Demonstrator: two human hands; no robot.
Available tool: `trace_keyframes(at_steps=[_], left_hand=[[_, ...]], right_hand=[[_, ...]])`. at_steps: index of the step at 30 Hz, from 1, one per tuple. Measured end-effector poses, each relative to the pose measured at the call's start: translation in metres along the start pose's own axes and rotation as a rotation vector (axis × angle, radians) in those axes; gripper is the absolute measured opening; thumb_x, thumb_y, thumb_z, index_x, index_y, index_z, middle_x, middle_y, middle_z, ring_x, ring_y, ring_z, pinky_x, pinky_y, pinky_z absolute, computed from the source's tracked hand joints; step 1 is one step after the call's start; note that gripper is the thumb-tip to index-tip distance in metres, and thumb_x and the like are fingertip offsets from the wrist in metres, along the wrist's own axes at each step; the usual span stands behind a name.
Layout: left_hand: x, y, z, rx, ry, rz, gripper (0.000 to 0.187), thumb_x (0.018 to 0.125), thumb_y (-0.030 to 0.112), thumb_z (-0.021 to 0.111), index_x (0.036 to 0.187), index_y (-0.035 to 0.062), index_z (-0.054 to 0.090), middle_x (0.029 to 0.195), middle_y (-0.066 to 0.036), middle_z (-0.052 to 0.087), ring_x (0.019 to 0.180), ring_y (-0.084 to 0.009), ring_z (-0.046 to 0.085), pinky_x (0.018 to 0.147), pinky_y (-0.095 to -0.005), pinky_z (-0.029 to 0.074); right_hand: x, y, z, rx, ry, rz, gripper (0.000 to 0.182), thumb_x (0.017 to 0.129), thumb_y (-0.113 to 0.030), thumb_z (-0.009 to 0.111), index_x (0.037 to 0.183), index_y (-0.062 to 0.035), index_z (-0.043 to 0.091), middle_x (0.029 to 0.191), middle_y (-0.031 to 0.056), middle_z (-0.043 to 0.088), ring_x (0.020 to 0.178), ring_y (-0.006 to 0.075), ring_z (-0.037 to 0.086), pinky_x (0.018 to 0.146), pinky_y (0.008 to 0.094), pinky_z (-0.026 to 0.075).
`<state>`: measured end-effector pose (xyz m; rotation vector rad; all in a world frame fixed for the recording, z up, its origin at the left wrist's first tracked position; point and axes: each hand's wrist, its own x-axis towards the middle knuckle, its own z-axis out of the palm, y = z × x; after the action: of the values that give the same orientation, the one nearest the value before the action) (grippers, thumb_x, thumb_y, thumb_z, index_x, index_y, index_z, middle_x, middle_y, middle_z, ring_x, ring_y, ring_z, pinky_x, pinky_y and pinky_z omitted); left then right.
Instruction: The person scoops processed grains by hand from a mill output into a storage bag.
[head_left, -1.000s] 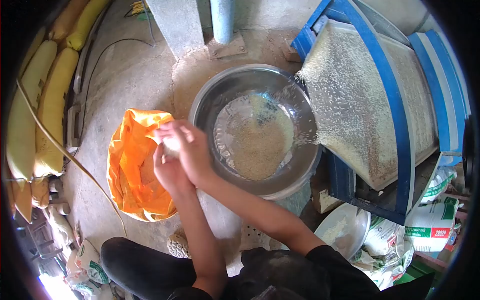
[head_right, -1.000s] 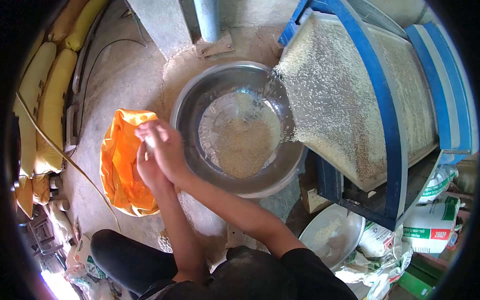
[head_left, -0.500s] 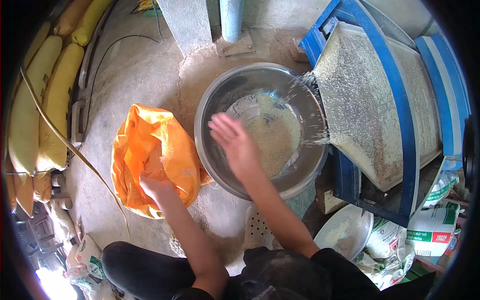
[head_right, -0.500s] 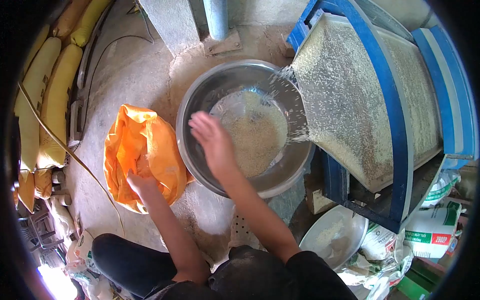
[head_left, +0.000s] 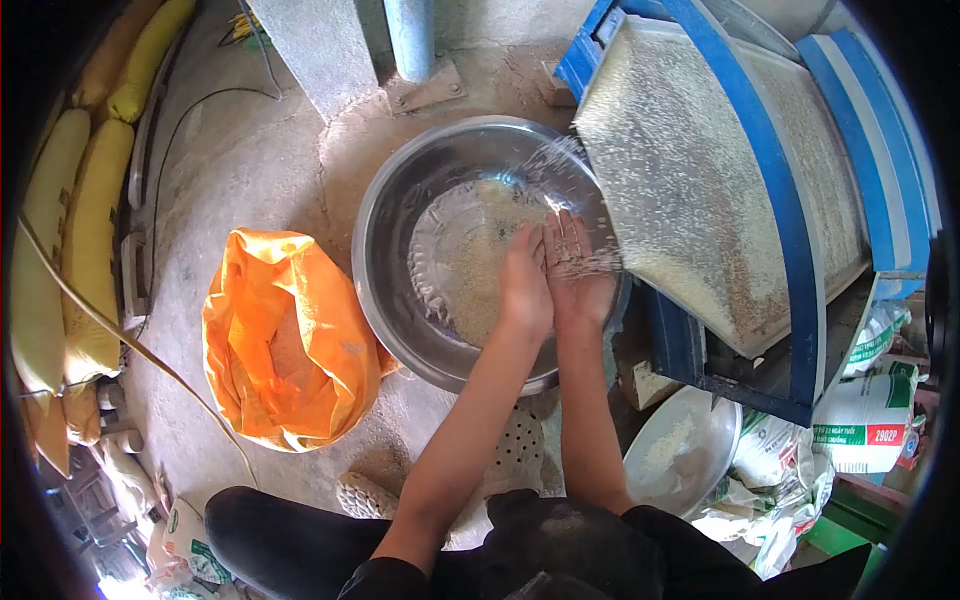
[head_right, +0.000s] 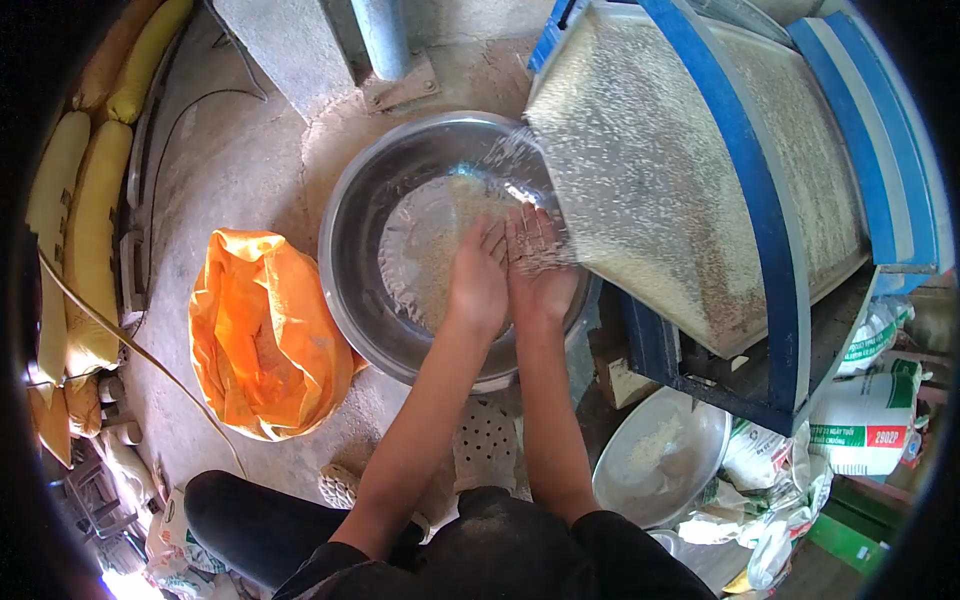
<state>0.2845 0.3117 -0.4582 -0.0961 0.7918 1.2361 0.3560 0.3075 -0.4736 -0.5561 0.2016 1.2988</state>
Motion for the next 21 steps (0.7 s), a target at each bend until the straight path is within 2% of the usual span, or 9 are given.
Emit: trace_keyframes(at_steps=[3, 5, 6, 8, 9, 12, 14, 18, 21], left_hand=[[0.018, -0.011, 0.007, -0.037, -0.017, 0.004, 0.051, 0.096, 0.025, 0.041, 0.135, -0.0065, 0.036, 0.131, -0.015, 0.046, 0.122, -0.0243, 0.041, 0.107, -0.0345, 0.03], [0.014, -0.009, 0.019, -0.05, 0.0, -0.01, 0.049, 0.095, 0.024, 0.041, 0.133, -0.0067, 0.038, 0.128, -0.014, 0.047, 0.119, -0.0232, 0.043, 0.107, -0.0344, 0.031], [0.013, -0.009, 0.023, -0.063, 0.018, -0.019, 0.047, 0.094, 0.022, 0.041, 0.131, -0.0068, 0.04, 0.125, -0.013, 0.049, 0.115, -0.0221, 0.044, 0.106, -0.0342, 0.032], [0.02, -0.018, 0.014, -0.06, -0.034, 0.005, 0.047, 0.094, 0.022, 0.041, 0.131, -0.0064, 0.041, 0.124, -0.012, 0.049, 0.116, -0.0215, 0.044, 0.106, -0.0341, 0.032], [0.022, -0.02, 0.013, -0.058, -0.086, 0.033, 0.047, 0.093, 0.022, 0.041, 0.13, -0.0061, 0.042, 0.124, -0.012, 0.049, 0.116, -0.0209, 0.043, 0.105, -0.0339, 0.032], [0.023, -0.025, 0.006, -0.04, -0.047, 0.042, 0.048, 0.093, 0.022, 0.04, 0.132, -0.0063, 0.042, 0.129, -0.013, 0.048, 0.119, -0.0216, 0.043, 0.106, -0.0348, 0.032], [0.025, -0.03, 0.002, -0.039, -0.065, 0.059, 0.048, 0.093, 0.022, 0.039, 0.131, -0.0067, 0.043, 0.13, -0.013, 0.047, 0.12, -0.0223, 0.042, 0.107, -0.0352, 0.032], [0.028, -0.032, -0.006, -0.086, -0.095, 0.051, 0.048, 0.093, 0.023, 0.036, 0.128, -0.0081, 0.047, 0.129, -0.014, 0.049, 0.12, -0.0235, 0.044, 0.106, -0.0359, 0.033], [0.026, -0.03, -0.005, -0.052, -0.074, 0.088, 0.049, 0.092, 0.024, 0.036, 0.127, -0.0085, 0.048, 0.128, -0.015, 0.05, 0.12, -0.0237, 0.044, 0.106, -0.0365, 0.033]], right_hand=[[0.022, -0.006, -0.034, -0.022, -0.011, -0.011, 0.053, 0.099, -0.028, 0.034, 0.136, 0.0087, 0.03, 0.135, 0.0258, 0.041, 0.127, 0.0405, 0.04, 0.111, 0.0483, 0.031], [0.037, -0.014, -0.06, 1.109, -0.152, 0.461, 0.055, 0.099, -0.033, 0.031, 0.138, 0.0053, 0.028, 0.142, 0.0218, 0.034, 0.133, 0.0346, 0.033, 0.114, 0.0461, 0.025], [0.036, -0.016, -0.057, 1.109, -0.153, 0.456, 0.055, 0.099, -0.033, 0.031, 0.138, 0.0053, 0.028, 0.142, 0.0218, 0.034, 0.133, 0.0346, 0.033, 0.114, 0.0461, 0.025], [0.033, -0.02, -0.052, 1.485, -0.036, 0.499, 0.057, 0.099, -0.035, 0.028, 0.143, 0.0001, 0.02, 0.15, 0.0148, 0.022, 0.14, 0.0262, 0.021, 0.117, 0.0442, 0.016], [0.031, -0.019, -0.053, 1.485, -0.035, 0.496, 0.057, 0.099, -0.035, 0.028, 0.143, 0.0001, 0.02, 0.15, 0.0148, 0.022, 0.14, 0.0262, 0.021, 0.117, 0.0442, 0.016], [0.024, -0.016, -0.049, 1.376, -0.207, 0.388, 0.058, 0.098, -0.033, 0.025, 0.146, -0.0023, 0.015, 0.154, 0.0099, 0.012, 0.143, 0.0199, 0.013, 0.118, 0.0402, 0.01], [0.02, -0.017, -0.039, 2.385, 0.115, 0.341, 0.057, 0.098, -0.03, 0.024, 0.148, -0.0069, 0.01, 0.155, 0.0067, 0.011, 0.144, 0.0207, 0.011, 0.118, 0.0398, 0.008], [0.008, -0.013, -0.017, 2.39, 0.146, 0.264, 0.056, 0.098, -0.032, 0.024, 0.149, -0.0122, 0.011, 0.156, 0.0011, 0.009, 0.144, 0.0193, 0.01, 0.118, 0.0407, 0.005], [0.01, -0.012, -0.022, 2.346, 0.129, 0.346, 0.054, 0.098, -0.03, 0.023, 0.148, -0.0134, 0.016, 0.156, -0.0017, 0.012, 0.143, 0.0183, 0.012, 0.118, 0.0395, 0.006]])
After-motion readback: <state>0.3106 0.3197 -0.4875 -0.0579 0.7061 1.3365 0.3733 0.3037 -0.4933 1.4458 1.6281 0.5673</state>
